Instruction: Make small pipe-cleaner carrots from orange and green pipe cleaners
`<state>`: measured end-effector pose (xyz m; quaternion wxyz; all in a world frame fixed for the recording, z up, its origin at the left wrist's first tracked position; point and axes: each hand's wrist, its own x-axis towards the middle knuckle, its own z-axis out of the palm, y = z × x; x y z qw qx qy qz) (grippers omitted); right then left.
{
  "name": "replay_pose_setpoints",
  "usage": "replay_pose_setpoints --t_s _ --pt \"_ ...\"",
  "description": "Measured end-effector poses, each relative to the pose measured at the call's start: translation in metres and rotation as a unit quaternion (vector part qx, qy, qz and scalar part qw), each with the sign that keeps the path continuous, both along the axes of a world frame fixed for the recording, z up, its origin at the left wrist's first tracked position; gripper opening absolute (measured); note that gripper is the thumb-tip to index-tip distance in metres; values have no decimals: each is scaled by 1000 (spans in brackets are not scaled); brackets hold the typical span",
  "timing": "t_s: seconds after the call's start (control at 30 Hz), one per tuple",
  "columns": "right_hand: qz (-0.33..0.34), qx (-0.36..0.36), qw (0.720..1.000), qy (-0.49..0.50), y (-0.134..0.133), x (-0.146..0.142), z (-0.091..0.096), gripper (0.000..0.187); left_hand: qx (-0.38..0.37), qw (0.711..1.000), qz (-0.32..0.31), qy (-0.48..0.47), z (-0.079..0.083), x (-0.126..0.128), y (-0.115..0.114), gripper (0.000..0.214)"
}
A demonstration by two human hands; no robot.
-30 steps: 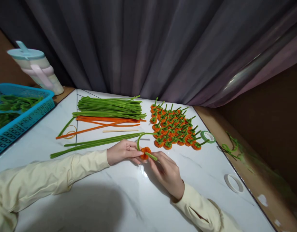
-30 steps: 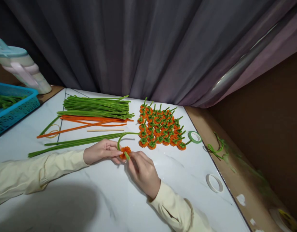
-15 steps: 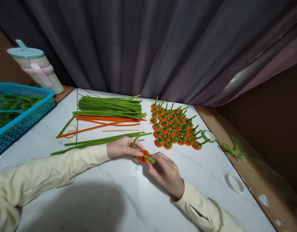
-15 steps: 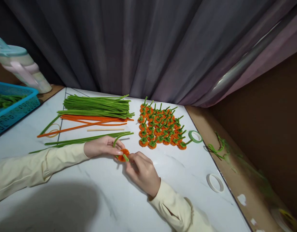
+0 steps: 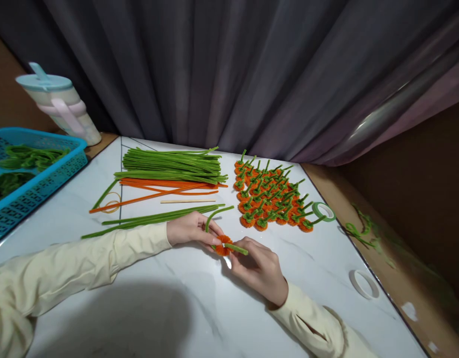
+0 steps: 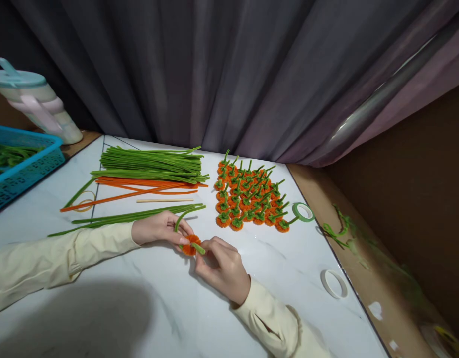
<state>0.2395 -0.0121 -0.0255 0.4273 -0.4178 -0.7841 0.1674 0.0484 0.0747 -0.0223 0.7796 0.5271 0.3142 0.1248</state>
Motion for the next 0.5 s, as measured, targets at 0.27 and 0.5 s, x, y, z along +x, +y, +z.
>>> replay_pose_setpoints --t_s 0.27,0.5 --pt "-26 -13 999 -26 5 3 -2 5 393 906 156 12 21 -4 -1 54" --pt "2 -17 1000 -17 0 -1 -4 6 596 799 82 25 13 9 -39 10"
